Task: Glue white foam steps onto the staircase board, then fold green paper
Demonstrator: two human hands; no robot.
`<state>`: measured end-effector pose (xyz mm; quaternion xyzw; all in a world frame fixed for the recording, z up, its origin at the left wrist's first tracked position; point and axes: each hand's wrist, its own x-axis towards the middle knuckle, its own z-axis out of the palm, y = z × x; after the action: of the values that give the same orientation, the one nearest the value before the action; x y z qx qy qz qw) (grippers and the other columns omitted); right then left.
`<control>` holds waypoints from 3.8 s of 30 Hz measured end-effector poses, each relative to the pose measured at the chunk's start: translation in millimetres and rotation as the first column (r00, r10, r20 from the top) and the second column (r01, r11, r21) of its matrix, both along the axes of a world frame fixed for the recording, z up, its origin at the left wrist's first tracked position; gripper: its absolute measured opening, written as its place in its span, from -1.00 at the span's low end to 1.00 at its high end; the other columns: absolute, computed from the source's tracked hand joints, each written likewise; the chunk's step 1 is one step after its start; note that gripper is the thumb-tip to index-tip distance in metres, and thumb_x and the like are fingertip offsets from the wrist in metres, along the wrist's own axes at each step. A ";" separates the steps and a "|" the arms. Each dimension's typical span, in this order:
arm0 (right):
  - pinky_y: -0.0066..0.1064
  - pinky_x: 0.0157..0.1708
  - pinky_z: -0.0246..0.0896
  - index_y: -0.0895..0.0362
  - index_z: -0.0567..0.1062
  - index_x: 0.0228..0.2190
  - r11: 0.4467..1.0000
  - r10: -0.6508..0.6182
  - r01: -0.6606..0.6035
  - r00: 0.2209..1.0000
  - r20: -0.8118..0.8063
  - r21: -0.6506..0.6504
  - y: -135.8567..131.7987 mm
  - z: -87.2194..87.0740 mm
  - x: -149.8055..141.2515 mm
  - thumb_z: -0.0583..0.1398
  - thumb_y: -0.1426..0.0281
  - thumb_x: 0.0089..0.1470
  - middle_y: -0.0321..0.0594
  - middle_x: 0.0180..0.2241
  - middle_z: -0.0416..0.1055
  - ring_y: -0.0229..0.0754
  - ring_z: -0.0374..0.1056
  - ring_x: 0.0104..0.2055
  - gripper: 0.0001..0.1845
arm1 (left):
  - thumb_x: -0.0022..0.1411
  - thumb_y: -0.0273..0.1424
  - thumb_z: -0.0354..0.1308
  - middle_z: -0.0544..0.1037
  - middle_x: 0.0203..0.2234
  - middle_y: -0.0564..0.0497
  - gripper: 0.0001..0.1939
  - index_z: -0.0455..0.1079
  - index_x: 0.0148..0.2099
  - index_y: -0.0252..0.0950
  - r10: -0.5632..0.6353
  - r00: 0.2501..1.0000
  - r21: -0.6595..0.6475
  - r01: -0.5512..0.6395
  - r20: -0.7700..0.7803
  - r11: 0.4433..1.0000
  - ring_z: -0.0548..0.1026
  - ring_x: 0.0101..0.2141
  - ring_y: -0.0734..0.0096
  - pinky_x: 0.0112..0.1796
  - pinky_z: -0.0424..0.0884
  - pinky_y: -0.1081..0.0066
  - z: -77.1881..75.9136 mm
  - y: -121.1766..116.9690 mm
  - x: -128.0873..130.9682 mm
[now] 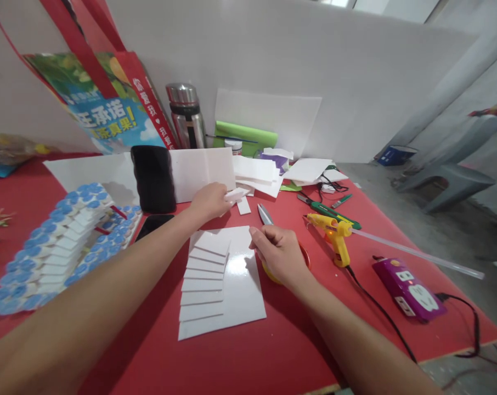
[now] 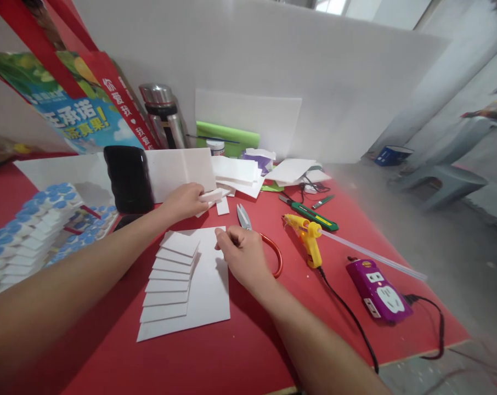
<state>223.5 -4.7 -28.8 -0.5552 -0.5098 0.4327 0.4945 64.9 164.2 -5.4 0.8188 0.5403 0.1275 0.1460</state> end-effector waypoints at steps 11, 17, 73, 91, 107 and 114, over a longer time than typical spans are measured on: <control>-0.50 -0.75 0.05 0.07 0.51 -0.24 0.990 0.113 -0.143 0.840 -0.531 -0.016 -1.6 22.1 3.2 0.38 -0.05 0.08 -0.42 -0.47 0.39 -0.41 0.14 -0.69 -0.53 | 0.07 0.02 0.35 0.66 -0.45 -0.19 -0.60 0.51 -0.39 -0.24 0.290 0.707 -0.657 0.320 0.646 0.683 0.15 -0.68 0.54 -0.60 -0.08 0.38 62.9 -132.1 -50.2; -0.56 -0.77 -0.03 0.12 0.49 -0.44 0.959 0.249 -0.282 0.814 -0.524 0.019 -5.6 16.0 -3.0 0.45 0.10 0.05 -0.42 -0.59 0.38 -0.46 0.08 -0.73 -0.61 | 0.22 -0.03 0.32 0.53 -0.62 -0.02 -0.60 0.55 -0.29 -0.32 0.343 0.672 -0.726 0.438 0.656 0.531 0.24 -0.65 0.57 -0.63 0.02 0.51 46.8 -165.6 -47.5; -0.39 -0.57 0.19 0.12 0.59 -0.39 0.958 0.265 -0.219 0.922 -0.281 0.184 -17.5 39.5 -7.0 0.30 0.12 0.27 -0.23 -0.46 0.46 -0.25 0.35 -0.53 -0.66 | 0.16 -0.42 0.47 0.73 -0.24 -0.15 -0.82 0.64 -0.18 -0.38 0.671 0.015 -0.547 0.594 0.741 0.590 0.70 -0.18 0.16 -0.03 0.64 0.27 -1.0 -129.7 -92.6; -0.41 -0.55 0.23 0.11 0.57 -0.42 0.957 0.285 -0.259 0.925 -0.253 0.130 -15.3 36.0 -3.3 0.30 0.10 0.27 -0.27 -0.50 0.47 -0.29 0.33 -0.55 -0.63 | 0.20 -0.28 0.47 0.70 -0.26 -0.15 -0.74 0.68 -0.15 -0.38 0.606 0.179 -0.532 0.704 0.775 0.471 0.64 -0.27 0.37 -0.18 0.57 0.51 -0.3 -133.7 -84.1; -0.43 -0.58 0.23 0.12 0.55 -0.44 0.960 0.275 -0.247 0.924 -0.267 0.133 -16.1 37.2 -4.7 0.31 0.11 0.26 -0.29 -0.52 0.46 -0.30 0.34 -0.57 -0.63 | 0.14 -0.27 0.51 0.69 -0.27 -0.15 -0.64 0.66 -0.08 -0.41 0.607 0.239 -0.581 0.670 0.758 0.462 0.62 -0.34 0.40 -0.23 0.57 0.49 -0.3 -132.8 -88.1; -0.41 -0.60 0.24 0.10 0.53 -0.45 0.962 0.269 -0.246 0.927 -0.260 0.118 -16.7 38.7 -6.9 0.31 0.07 0.23 -0.32 -0.57 0.42 -0.30 0.31 -0.59 -0.62 | 0.19 -0.28 0.48 0.70 -0.27 -0.16 -0.64 0.64 -0.05 -0.42 0.608 0.232 -0.573 0.683 0.759 0.454 0.64 -0.33 0.38 -0.20 0.57 0.48 -3.4 -131.9 -90.1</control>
<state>216.6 -21.4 9.9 -0.3973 -0.5228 0.5447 0.5216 -25.2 32.3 -8.8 0.3426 0.2671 0.2949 0.8511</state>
